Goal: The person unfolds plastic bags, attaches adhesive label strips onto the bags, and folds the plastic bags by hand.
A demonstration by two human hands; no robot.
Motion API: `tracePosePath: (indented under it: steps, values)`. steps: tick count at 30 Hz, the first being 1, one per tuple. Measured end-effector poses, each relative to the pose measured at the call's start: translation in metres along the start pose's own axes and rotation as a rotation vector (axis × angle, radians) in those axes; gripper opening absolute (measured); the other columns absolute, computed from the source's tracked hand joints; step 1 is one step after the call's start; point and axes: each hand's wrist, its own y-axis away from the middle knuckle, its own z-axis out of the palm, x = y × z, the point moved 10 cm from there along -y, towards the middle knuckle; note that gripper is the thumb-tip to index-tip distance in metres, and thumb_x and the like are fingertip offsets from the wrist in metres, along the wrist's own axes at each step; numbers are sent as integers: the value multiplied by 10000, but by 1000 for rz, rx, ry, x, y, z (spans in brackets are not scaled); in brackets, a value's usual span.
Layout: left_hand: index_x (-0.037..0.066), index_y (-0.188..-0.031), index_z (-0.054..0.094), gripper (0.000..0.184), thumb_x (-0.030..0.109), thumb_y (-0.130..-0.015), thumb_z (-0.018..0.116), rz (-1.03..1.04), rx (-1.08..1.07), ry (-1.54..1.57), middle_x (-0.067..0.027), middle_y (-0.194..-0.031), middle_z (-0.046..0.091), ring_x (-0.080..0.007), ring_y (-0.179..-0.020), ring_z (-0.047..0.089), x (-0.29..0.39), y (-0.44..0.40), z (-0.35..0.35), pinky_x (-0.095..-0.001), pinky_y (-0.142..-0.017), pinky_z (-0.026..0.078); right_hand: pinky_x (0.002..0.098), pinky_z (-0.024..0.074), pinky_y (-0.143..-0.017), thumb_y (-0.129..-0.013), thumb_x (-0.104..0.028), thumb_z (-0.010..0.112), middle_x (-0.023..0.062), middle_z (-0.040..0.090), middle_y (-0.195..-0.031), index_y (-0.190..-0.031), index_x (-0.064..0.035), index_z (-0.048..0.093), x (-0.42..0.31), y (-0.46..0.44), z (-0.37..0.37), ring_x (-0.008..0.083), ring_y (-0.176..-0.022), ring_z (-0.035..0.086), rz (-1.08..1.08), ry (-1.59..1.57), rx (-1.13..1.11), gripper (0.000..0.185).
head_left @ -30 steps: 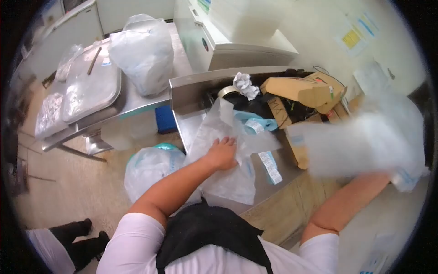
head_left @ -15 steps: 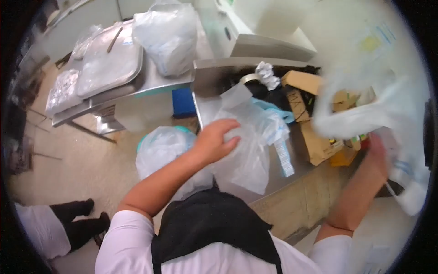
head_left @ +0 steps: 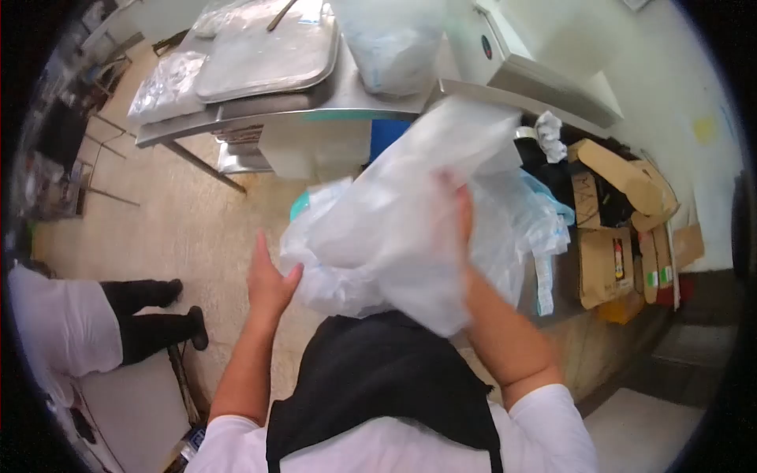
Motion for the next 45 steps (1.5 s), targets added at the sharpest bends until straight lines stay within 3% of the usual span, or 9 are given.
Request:
tracePosePath:
  steps: [3, 6, 12, 17, 21, 23, 28, 33, 45]
  values:
    - [-17, -1015, 617, 225, 147, -861, 609, -62, -156, 669, -99, -876, 668, -172, -807, 627, -42, -6, 41, -302, -746, 492, 439, 481, -722, -785, -89, 618, 87, 653, -833, -904, -65, 650, -2, 71, 85, 275, -802, 621, -732, 859, -510, 126]
    - [-9, -954, 631, 151, 112, -907, 553, 9, -109, 897, -71, -821, 653, -141, -793, 604, 11, 15, 36, -293, -736, 477, 463, 462, -787, -711, -80, 588, 119, 647, -874, -886, -69, 684, 78, 83, 100, 316, -868, 603, -788, 1080, -764, 200]
    - [-15, -931, 627, 183, 150, -947, 551, 202, -393, 566, -52, -868, 632, -132, -802, 582, 93, 52, 24, -287, -739, 470, 473, 428, -941, -877, -205, 500, 153, 660, -1099, -1071, -29, 669, 202, -3, 69, 281, -1118, 581, 39, 1599, -686, 311]
    - [-10, -930, 618, 173, 149, -947, 552, 81, -319, 422, -52, -829, 626, -128, -804, 576, 54, 42, 26, -283, -742, 465, 475, 483, -889, -898, -250, 505, 194, 659, -1115, -1104, -40, 654, 273, -38, 45, 318, -1035, 639, 51, 1669, -580, 329]
    - [-6, -958, 621, 147, 130, -910, 592, 61, -146, 596, -62, -794, 632, -138, -756, 590, 28, 20, 12, -268, -723, 471, 446, 517, -841, -830, -248, 606, 199, 660, -1087, -1166, -55, 632, 170, -8, 93, 370, -986, 640, 52, 1526, -753, 389]
    - [-5, -1033, 609, 195, 129, -891, 608, 70, -198, 455, -88, -882, 642, -164, -829, 601, 22, 2, 9, -292, -770, 473, 425, 521, -817, -825, -261, 627, 164, 685, -1031, -1088, -63, 668, 74, 25, 100, 371, -964, 639, -230, 1227, -696, 332]
    - [5, -1239, 536, 436, 138, -841, 656, 342, 69, 271, -161, -1231, 570, -255, -1131, 550, 101, -23, -29, -378, -922, 427, 309, 514, -725, -857, -222, 668, 87, 693, -859, -930, -43, 699, -53, 39, -18, 189, -794, 658, -154, 771, -355, 196]
    - [15, -1195, 571, 363, 110, -852, 642, 513, -170, 607, -120, -1131, 630, -213, -1075, 585, 192, -23, 0, -333, -910, 430, 235, 465, -635, -899, -133, 635, -1, 626, -735, -916, -24, 672, -117, 44, -256, 81, -664, 574, -254, 500, 519, 115]
    - [22, -1049, 665, 270, 124, -806, 719, 693, -570, 465, -120, -995, 684, -213, -929, 654, 280, 52, 82, -324, -824, 501, 397, 502, -767, -760, -307, 700, 192, 694, -934, -959, -49, 696, -59, 1, -335, 332, -883, 668, -67, 1012, 605, 326]
